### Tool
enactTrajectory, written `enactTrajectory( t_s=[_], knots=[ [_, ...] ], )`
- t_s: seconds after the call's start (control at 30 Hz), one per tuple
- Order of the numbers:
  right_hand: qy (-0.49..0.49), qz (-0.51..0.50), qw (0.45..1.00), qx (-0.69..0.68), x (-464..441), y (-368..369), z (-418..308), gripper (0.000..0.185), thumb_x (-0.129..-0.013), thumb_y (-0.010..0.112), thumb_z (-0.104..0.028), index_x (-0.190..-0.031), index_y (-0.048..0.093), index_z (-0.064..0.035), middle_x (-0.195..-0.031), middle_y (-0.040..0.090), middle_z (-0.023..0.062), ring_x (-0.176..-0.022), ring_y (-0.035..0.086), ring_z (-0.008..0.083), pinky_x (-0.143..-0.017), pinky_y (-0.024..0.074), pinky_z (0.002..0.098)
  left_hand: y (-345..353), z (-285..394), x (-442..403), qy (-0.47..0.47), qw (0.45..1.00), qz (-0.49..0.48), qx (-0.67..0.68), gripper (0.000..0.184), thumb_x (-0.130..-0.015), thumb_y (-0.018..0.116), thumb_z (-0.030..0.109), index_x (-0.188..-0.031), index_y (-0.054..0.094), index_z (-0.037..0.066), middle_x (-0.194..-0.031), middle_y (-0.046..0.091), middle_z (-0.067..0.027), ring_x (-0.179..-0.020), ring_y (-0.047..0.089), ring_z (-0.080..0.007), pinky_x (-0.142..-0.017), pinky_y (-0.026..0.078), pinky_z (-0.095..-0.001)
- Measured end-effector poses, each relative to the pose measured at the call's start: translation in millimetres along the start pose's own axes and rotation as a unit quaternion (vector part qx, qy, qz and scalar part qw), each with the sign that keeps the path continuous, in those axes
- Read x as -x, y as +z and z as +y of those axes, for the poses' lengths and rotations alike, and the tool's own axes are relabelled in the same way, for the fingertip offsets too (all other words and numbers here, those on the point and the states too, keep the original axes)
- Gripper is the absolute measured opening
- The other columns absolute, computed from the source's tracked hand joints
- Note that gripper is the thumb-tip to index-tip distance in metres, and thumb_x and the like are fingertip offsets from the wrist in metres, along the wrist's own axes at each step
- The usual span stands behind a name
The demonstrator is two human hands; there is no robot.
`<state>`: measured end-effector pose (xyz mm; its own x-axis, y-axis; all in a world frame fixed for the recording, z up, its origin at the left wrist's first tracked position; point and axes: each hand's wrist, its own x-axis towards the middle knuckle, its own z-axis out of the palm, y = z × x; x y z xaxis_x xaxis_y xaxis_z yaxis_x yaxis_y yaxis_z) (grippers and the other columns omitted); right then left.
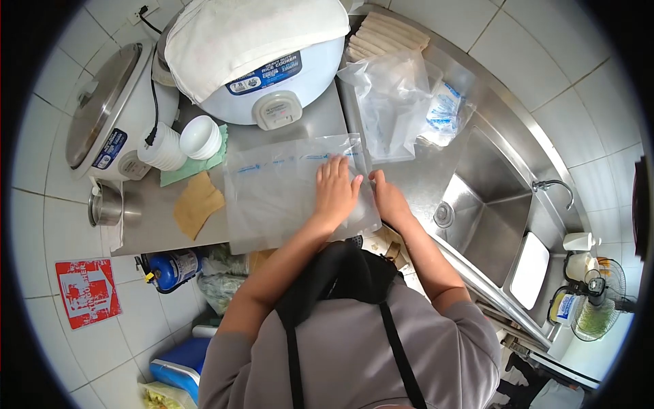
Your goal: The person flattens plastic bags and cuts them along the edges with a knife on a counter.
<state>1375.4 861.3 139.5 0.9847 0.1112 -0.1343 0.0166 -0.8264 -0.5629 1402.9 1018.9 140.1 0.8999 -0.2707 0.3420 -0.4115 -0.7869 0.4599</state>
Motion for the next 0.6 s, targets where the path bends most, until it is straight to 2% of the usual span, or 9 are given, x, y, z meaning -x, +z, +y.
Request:
enactTrajectory(
  t_s=[0.1, 0.17, 0.2, 0.27, 0.47, 0.6],
  knots=[
    [-0.015, 0.068, 0.998, 0.006, -5.1, 6.7, 9.4, 0.028, -0.086, 0.05, -0.01, -0.111, 0.039, -0.0049, -0.098, 0.061, 0.0255, -0.083, 0.059, 0.0446, -0.069, 0.0463, 0.0515, 36.6, -4.8, 3.5, -0.007, 0.996, -0.03, -0.078, 0.071, -0.088, 0.051, 0.039, -0.136, 0.03, -0.01, -0.146, 0.026, -0.0233, -0.139, 0.017, -0.0339, -0.113, 0.01, -0.0477],
    [-0.027, 0.116, 0.993, -0.012, -8.9, 11.9, 21.2, 0.029, -0.085, 0.053, -0.01, -0.111, 0.039, -0.0052, -0.097, 0.061, 0.0252, -0.082, 0.059, 0.0445, -0.068, 0.0457, 0.0508, 38.6, -7.4, 3.9, -0.008, 0.995, -0.07, -0.067, 0.076, -0.089, 0.049, 0.04, -0.139, 0.022, -0.011, -0.148, 0.017, -0.0249, -0.141, 0.01, -0.0334, -0.114, 0.006, -0.0465],
    [-0.02, 0.108, 0.994, -0.003, -8.1, 9.5, 19.0, 0.03, -0.085, 0.053, -0.011, -0.111, 0.039, -0.0051, -0.099, 0.06, 0.0238, -0.082, 0.06, 0.0438, -0.068, 0.0467, 0.0504, 37.2, -7.5, 6.0, -0.009, 0.994, -0.093, -0.062, 0.078, -0.09, 0.047, 0.04, -0.14, 0.018, -0.012, -0.15, 0.013, -0.0257, -0.142, 0.006, -0.0332, -0.115, 0.004, -0.0459],
    [-0.009, 0.092, 0.996, 0.019, -11.6, 1.2, 15.0, 0.031, -0.084, 0.053, -0.011, -0.11, 0.039, -0.0049, -0.105, 0.06, 0.021, -0.082, 0.061, 0.0424, -0.068, 0.0487, 0.0497, 36.3, -5.6, 6.3, -0.008, 0.993, -0.096, -0.066, 0.078, -0.089, 0.047, 0.041, -0.139, 0.02, -0.012, -0.149, 0.014, -0.0259, -0.142, 0.008, -0.0332, -0.115, 0.004, -0.0456],
    [-0.015, 0.1, 0.993, 0.057, -56.5, 2.4, 0.0, 0.026, -0.083, 0.054, -0.012, -0.105, 0.041, -0.0066, -0.099, 0.06, 0.0183, -0.08, 0.062, 0.0396, -0.066, 0.0487, 0.0498, 34.9, -5.3, 3.1, -0.001, 0.989, -0.115, -0.09, 0.079, -0.089, 0.047, 0.043, -0.139, 0.021, -0.013, -0.149, 0.014, -0.0271, -0.141, 0.008, -0.0342, -0.115, 0.004, -0.0448],
    [-0.113, 0.116, 0.983, 0.086, -93.0, -7.7, 12.9, 0.024, -0.083, 0.053, -0.009, -0.104, 0.042, -0.007, -0.096, 0.061, 0.017, -0.079, 0.062, 0.0387, -0.066, 0.0477, 0.0497, 33.5, -5.3, 2.7, -0.001, 0.991, -0.109, -0.073, 0.08, -0.09, 0.045, 0.045, -0.138, 0.021, -0.013, -0.148, 0.015, -0.0282, -0.141, 0.009, -0.0353, -0.115, 0.004, -0.0451]
  ],
)
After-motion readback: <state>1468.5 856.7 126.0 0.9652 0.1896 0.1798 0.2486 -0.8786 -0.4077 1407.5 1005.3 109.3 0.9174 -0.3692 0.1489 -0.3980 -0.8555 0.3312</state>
